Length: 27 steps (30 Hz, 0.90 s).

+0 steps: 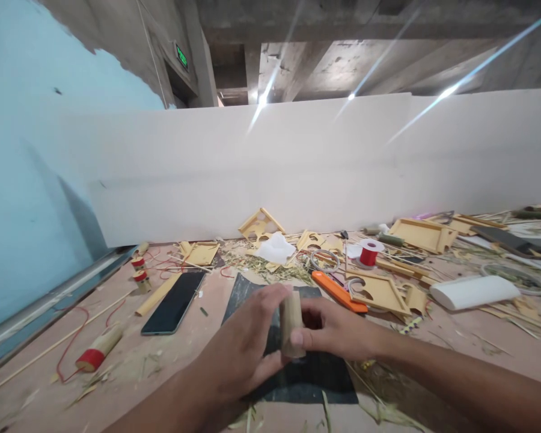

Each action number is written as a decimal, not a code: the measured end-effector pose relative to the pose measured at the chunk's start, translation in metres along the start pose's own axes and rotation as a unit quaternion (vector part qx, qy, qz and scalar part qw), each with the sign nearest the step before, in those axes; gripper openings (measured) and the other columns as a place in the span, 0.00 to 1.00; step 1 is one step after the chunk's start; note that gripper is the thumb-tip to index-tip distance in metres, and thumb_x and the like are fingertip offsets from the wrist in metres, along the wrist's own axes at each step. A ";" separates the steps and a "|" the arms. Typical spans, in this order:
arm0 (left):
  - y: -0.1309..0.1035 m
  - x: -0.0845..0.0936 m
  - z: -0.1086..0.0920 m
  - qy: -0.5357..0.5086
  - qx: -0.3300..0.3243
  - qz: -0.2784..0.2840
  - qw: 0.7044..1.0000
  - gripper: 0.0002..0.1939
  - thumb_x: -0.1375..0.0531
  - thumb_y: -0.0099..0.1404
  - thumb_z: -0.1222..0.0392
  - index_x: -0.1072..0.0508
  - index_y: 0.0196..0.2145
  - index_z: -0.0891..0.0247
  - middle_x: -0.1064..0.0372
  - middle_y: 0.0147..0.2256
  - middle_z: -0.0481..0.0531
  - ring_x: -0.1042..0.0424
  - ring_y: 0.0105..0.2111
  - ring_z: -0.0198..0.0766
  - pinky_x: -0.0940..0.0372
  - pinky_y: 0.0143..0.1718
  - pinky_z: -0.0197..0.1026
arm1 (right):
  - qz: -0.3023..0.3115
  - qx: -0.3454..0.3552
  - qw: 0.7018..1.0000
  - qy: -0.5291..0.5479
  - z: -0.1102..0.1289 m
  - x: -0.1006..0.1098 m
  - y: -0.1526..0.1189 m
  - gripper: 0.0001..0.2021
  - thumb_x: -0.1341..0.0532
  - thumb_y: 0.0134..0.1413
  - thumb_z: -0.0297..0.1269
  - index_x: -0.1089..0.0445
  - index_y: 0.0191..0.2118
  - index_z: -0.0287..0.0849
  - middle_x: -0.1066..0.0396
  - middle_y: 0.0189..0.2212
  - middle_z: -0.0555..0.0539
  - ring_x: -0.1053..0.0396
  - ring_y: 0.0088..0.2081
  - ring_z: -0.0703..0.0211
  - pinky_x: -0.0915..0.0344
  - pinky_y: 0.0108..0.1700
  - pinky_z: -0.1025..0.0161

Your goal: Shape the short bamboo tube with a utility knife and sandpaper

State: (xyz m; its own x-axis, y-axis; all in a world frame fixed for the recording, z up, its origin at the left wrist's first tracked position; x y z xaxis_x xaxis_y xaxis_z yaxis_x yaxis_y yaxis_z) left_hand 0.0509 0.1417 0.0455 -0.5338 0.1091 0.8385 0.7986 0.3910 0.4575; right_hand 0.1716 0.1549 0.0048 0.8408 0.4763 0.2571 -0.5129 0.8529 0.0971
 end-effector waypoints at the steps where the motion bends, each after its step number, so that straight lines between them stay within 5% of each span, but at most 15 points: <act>1: 0.000 0.004 0.004 -0.001 0.009 -0.015 1.000 0.46 0.38 0.70 0.63 0.64 0.72 0.47 0.48 0.69 0.61 0.43 0.68 0.58 0.42 0.68 0.59 | -0.012 0.008 1.000 0.011 0.002 0.004 0.000 0.29 0.30 0.51 0.63 0.28 0.46 0.43 0.33 0.35 0.51 0.35 0.36 0.57 0.38 0.37 0.63; 6: 0.000 0.008 0.010 0.031 0.008 -0.023 0.999 0.47 0.40 0.69 0.68 0.64 0.73 0.48 0.48 0.70 0.61 0.44 0.69 0.58 0.43 0.69 0.61 | -0.049 0.020 0.997 0.056 0.006 0.016 0.001 0.48 0.24 0.46 0.56 0.44 0.67 0.48 0.30 0.49 0.44 0.30 0.41 0.55 0.32 0.43 0.58; 12: 0.001 0.001 0.003 0.084 -0.031 0.006 0.996 0.47 0.39 0.70 0.69 0.63 0.75 0.54 0.53 0.70 0.64 0.50 0.71 0.58 0.45 0.69 0.63 | -0.076 0.034 0.997 0.007 0.009 0.016 -0.001 0.28 0.29 0.59 0.46 0.35 0.61 0.47 0.26 0.50 0.44 0.27 0.48 0.50 0.30 0.53 0.50; 20: 0.002 -0.003 0.021 -0.027 0.052 0.003 0.998 0.43 0.34 0.65 0.65 0.53 0.69 0.51 0.50 0.67 0.61 0.47 0.69 0.58 0.45 0.69 0.64 | -0.047 0.010 0.999 -0.015 0.006 0.022 -0.003 0.38 0.30 0.60 0.46 0.45 0.71 0.46 0.25 0.52 0.41 0.26 0.52 0.47 0.29 0.56 0.47; 23: 0.003 -0.002 0.028 -0.048 0.090 0.003 0.995 0.44 0.32 0.64 0.61 0.53 0.69 0.50 0.50 0.68 0.60 0.48 0.70 0.59 0.45 0.69 0.64 | -0.068 0.041 0.990 -0.116 0.010 0.028 -0.005 0.49 0.26 0.53 0.51 0.51 0.74 0.50 0.33 0.63 0.36 0.29 0.59 0.41 0.31 0.60 0.43; 25: 0.003 -0.003 0.032 -0.050 0.111 0.014 0.993 0.45 0.33 0.65 0.61 0.54 0.70 0.49 0.51 0.69 0.59 0.49 0.70 0.58 0.47 0.70 0.63 | -0.079 0.088 0.962 -0.246 0.017 0.030 -0.006 0.60 0.21 0.43 0.51 0.54 0.76 0.50 0.45 0.71 0.35 0.40 0.68 0.34 0.39 0.67 0.40; 27: 0.003 -0.003 0.034 -0.060 0.118 0.021 0.991 0.46 0.32 0.65 0.61 0.54 0.71 0.49 0.49 0.69 0.58 0.46 0.69 0.57 0.47 0.70 0.61 | -0.068 0.123 0.930 -0.339 0.020 0.025 -0.006 0.62 0.20 0.43 0.46 0.58 0.77 0.50 0.50 0.74 0.35 0.49 0.72 0.33 0.46 0.71 0.40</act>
Point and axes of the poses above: each hand's wrist, its own y-axis towards the middle knuckle, its own x-axis out of the back of the hand, z = x × y, the point moved 9 cm from there along y, towards the middle knuckle
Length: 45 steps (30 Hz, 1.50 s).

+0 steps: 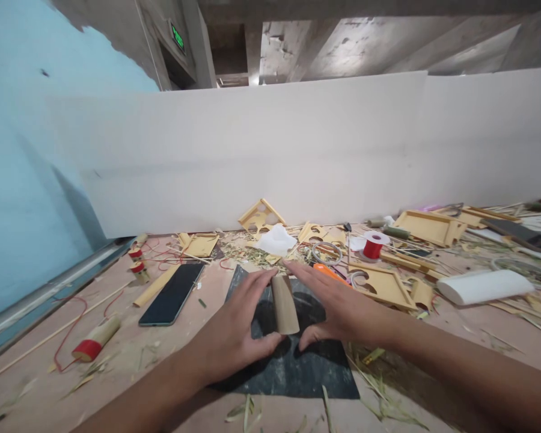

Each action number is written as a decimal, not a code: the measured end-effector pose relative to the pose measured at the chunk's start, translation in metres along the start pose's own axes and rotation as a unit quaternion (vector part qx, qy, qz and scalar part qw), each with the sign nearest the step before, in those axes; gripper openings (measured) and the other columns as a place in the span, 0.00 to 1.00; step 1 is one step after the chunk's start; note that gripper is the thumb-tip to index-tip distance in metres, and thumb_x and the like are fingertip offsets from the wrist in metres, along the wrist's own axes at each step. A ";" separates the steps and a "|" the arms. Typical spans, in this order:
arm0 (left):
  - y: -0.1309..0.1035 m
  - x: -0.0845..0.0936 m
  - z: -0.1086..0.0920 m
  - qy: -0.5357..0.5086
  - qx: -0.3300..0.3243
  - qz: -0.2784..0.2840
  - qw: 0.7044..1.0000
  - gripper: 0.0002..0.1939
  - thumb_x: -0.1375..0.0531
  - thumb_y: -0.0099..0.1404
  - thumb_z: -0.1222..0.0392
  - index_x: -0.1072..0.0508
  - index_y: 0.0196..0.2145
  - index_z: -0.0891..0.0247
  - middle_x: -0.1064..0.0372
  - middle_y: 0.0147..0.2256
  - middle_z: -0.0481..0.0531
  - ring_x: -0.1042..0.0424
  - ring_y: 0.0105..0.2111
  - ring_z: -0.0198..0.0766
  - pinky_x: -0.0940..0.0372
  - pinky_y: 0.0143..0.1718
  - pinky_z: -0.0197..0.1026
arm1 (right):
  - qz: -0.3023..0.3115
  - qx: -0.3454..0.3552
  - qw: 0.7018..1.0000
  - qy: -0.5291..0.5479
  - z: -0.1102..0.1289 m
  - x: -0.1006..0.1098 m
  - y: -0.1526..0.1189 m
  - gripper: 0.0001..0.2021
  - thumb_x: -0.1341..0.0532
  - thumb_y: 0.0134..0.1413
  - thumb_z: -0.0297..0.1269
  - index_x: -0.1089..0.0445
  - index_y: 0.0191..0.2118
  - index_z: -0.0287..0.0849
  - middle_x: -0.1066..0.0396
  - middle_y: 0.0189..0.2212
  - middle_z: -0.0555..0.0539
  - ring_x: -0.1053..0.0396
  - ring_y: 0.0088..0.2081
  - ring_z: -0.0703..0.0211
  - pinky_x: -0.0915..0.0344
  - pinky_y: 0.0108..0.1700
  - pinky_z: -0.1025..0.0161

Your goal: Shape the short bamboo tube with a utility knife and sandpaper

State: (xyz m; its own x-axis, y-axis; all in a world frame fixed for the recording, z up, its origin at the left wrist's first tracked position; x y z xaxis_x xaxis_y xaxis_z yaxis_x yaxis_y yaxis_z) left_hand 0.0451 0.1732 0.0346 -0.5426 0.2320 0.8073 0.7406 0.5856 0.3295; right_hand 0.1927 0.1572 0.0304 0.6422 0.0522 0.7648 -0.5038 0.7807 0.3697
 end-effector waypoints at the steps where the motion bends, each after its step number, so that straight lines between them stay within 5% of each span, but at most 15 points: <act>1: 0.000 0.000 0.001 -0.010 0.003 0.000 1.000 0.47 0.32 0.65 0.60 0.55 0.71 0.48 0.48 0.69 0.57 0.44 0.68 0.56 0.45 0.69 0.60 | 0.006 0.013 1.000 -0.022 0.001 -0.002 0.000 0.60 0.22 0.47 0.42 0.60 0.77 0.49 0.50 0.74 0.35 0.49 0.72 0.34 0.46 0.71 0.41; 5: -0.001 0.002 0.004 -0.053 0.017 -0.014 0.998 0.48 0.30 0.65 0.57 0.56 0.70 0.46 0.44 0.68 0.58 0.36 0.64 0.54 0.38 0.65 0.60 | 0.000 0.033 0.998 -0.047 0.005 -0.003 -0.001 0.52 0.27 0.54 0.32 0.58 0.76 0.49 0.45 0.72 0.36 0.43 0.70 0.39 0.41 0.70 0.44; 11: 0.002 -0.001 0.004 -0.047 0.006 -0.007 0.999 0.41 0.33 0.68 0.60 0.52 0.68 0.46 0.43 0.67 0.56 0.37 0.65 0.53 0.39 0.65 0.60 | -0.033 0.026 0.998 -0.046 0.008 -0.004 0.000 0.45 0.30 0.56 0.31 0.53 0.74 0.51 0.41 0.69 0.38 0.41 0.69 0.43 0.40 0.70 0.45; 16: 0.003 0.006 0.000 0.001 -0.017 -0.042 0.999 0.39 0.35 0.66 0.65 0.50 0.67 0.47 0.41 0.66 0.56 0.36 0.65 0.54 0.39 0.66 0.60 | -0.044 -0.005 0.998 -0.051 0.005 0.001 -0.002 0.52 0.26 0.55 0.47 0.57 0.75 0.48 0.47 0.72 0.32 0.45 0.71 0.35 0.41 0.69 0.39; 21: -0.002 -0.003 -0.020 0.056 -0.101 -0.022 0.993 0.41 0.40 0.70 0.67 0.56 0.71 0.48 0.48 0.71 0.59 0.46 0.71 0.54 0.47 0.70 0.62 | -0.045 -0.031 0.998 0.022 0.004 0.006 -0.002 0.37 0.35 0.65 0.47 0.50 0.73 0.48 0.30 0.61 0.35 0.27 0.57 0.43 0.31 0.59 0.45; 26: -0.005 -0.021 0.006 0.047 0.007 0.039 0.998 0.52 0.34 0.70 0.55 0.70 0.74 0.50 0.63 0.75 0.66 0.56 0.73 0.62 0.49 0.69 0.69 | -0.054 -0.075 0.996 0.009 -0.007 0.009 0.002 0.26 0.34 0.59 0.39 0.37 0.61 0.45 0.23 0.48 0.41 0.25 0.45 0.50 0.28 0.48 0.53; 33: -0.013 -0.046 0.023 0.024 0.090 0.154 0.984 0.55 0.34 0.66 0.38 0.61 0.76 0.59 0.71 0.76 0.68 0.66 0.74 0.65 0.58 0.70 0.71 | -0.048 -0.087 0.995 -0.024 -0.002 0.012 0.002 0.27 0.34 0.53 0.35 0.37 0.58 0.44 0.25 0.46 0.42 0.27 0.41 0.51 0.32 0.45 0.56; 38: -0.013 -0.049 0.024 0.045 0.124 0.195 0.972 0.53 0.33 0.63 0.35 0.48 0.74 0.64 0.64 0.75 0.70 0.62 0.74 0.67 0.56 0.70 0.69 | -0.020 -0.125 0.991 -0.041 -0.013 0.003 0.003 0.14 0.34 0.51 0.36 0.37 0.41 0.45 0.28 0.34 0.49 0.31 0.34 0.56 0.37 0.34 0.63; 45: -0.010 -0.049 0.021 0.064 0.121 0.204 0.969 0.53 0.35 0.63 0.32 0.47 0.74 0.65 0.59 0.74 0.69 0.59 0.73 0.65 0.55 0.70 0.67 | -0.074 -0.152 0.981 -0.093 -0.021 0.015 0.006 0.11 0.36 0.51 0.34 0.38 0.39 0.45 0.30 0.32 0.49 0.34 0.33 0.55 0.42 0.34 0.62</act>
Point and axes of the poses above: each hand's wrist, its own y-axis towards the middle knuckle, its own x-axis out of the back of the hand, z = x × y, the point moved 9 cm from there along y, towards the middle knuckle
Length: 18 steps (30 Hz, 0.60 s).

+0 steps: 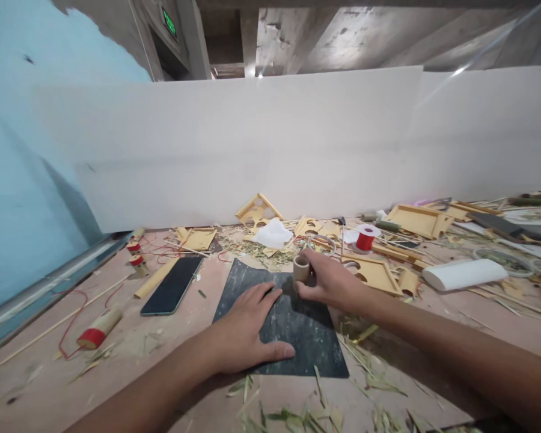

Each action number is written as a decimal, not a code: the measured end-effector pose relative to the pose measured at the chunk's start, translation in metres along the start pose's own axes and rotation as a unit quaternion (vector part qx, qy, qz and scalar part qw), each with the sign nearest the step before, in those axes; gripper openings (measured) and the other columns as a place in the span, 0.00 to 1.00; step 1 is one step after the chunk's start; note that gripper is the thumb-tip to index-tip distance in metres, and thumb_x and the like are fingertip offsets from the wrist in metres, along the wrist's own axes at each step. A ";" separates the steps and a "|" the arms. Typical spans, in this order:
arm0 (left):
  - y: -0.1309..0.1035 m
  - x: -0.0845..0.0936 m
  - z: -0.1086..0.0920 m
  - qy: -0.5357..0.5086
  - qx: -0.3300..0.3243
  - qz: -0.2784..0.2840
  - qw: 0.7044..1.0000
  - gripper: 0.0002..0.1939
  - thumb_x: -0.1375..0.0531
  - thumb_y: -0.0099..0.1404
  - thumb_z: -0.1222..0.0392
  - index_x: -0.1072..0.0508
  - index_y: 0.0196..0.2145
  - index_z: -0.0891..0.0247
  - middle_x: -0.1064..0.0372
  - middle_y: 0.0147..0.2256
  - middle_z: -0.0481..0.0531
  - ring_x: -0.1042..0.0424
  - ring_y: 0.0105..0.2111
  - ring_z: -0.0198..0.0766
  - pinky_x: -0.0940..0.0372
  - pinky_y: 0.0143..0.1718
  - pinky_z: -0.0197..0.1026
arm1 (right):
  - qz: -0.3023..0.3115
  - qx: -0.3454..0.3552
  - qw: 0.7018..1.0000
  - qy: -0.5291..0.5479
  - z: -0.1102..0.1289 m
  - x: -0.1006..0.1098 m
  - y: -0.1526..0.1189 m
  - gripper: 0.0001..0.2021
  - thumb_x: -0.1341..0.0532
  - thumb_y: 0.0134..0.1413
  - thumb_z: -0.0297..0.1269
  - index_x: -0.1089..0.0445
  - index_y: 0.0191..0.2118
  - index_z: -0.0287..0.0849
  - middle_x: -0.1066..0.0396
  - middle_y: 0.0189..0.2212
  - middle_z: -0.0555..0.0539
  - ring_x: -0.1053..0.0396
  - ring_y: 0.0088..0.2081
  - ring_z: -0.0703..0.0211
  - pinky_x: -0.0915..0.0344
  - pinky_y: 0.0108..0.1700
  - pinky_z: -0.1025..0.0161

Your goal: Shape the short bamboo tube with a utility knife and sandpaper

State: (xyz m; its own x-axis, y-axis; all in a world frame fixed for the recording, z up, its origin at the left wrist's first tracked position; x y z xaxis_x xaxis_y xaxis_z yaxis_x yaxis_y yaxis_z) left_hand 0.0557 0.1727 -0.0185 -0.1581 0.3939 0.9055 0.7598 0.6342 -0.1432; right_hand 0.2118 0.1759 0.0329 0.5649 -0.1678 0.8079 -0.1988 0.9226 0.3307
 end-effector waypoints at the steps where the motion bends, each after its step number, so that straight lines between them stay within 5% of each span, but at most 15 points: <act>1: 0.000 0.000 0.000 0.001 -0.002 -0.002 1.000 0.53 0.35 0.63 0.33 0.47 0.73 0.65 0.59 0.74 0.69 0.59 0.73 0.65 0.55 0.70 0.67 | 0.006 0.010 1.000 0.001 0.006 -0.002 -0.002 0.11 0.36 0.51 0.34 0.37 0.39 0.45 0.30 0.32 0.49 0.34 0.33 0.55 0.42 0.34 0.62; 5: -0.001 0.002 -0.002 -0.013 -0.035 -0.029 0.999 0.50 0.33 0.62 0.34 0.44 0.72 0.62 0.55 0.73 0.69 0.55 0.73 0.66 0.53 0.70 0.69 | 0.047 0.039 0.997 0.038 0.026 -0.015 -0.011 0.11 0.35 0.50 0.33 0.37 0.39 0.45 0.29 0.34 0.49 0.33 0.34 0.56 0.40 0.34 0.63; 9: -0.001 -0.001 0.001 -0.017 -0.019 -0.017 1.000 0.53 0.33 0.61 0.32 0.45 0.72 0.65 0.57 0.74 0.71 0.58 0.73 0.67 0.54 0.70 0.69 | 0.061 -0.019 0.994 0.083 0.015 -0.022 -0.014 0.12 0.33 0.51 0.38 0.38 0.36 0.46 0.30 0.29 0.52 0.34 0.30 0.58 0.41 0.30 0.64; 13: -0.003 0.004 -0.005 -0.028 -0.050 -0.041 0.998 0.49 0.31 0.61 0.36 0.42 0.71 0.62 0.52 0.73 0.68 0.53 0.72 0.66 0.52 0.70 0.67 | 0.077 0.018 0.995 0.068 0.015 -0.027 -0.011 0.08 0.34 0.51 0.36 0.34 0.36 0.45 0.29 0.32 0.50 0.32 0.33 0.57 0.39 0.34 0.64; 18: -0.003 0.002 -0.003 -0.027 -0.040 -0.038 0.998 0.52 0.33 0.61 0.32 0.44 0.72 0.62 0.55 0.73 0.69 0.55 0.72 0.66 0.52 0.70 0.68 | 0.027 -0.006 1.000 0.006 -0.006 -0.013 0.004 0.09 0.35 0.53 0.39 0.36 0.32 0.45 0.30 0.30 0.49 0.34 0.32 0.56 0.42 0.33 0.62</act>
State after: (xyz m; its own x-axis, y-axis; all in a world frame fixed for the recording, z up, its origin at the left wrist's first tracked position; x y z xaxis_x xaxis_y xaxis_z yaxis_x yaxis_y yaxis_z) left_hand 0.0553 0.1695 -0.0150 -0.2502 0.3837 0.8889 0.7916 0.6097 -0.0404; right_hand 0.2088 0.1835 0.0206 0.5629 -0.1133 0.8188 -0.2197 0.9345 0.2803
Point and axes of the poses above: each hand's wrist, its own y-axis towards the middle knuckle, its own x-axis out of the back of the hand, z = x × y, the point moved 9 cm from there along y, towards the middle knuckle
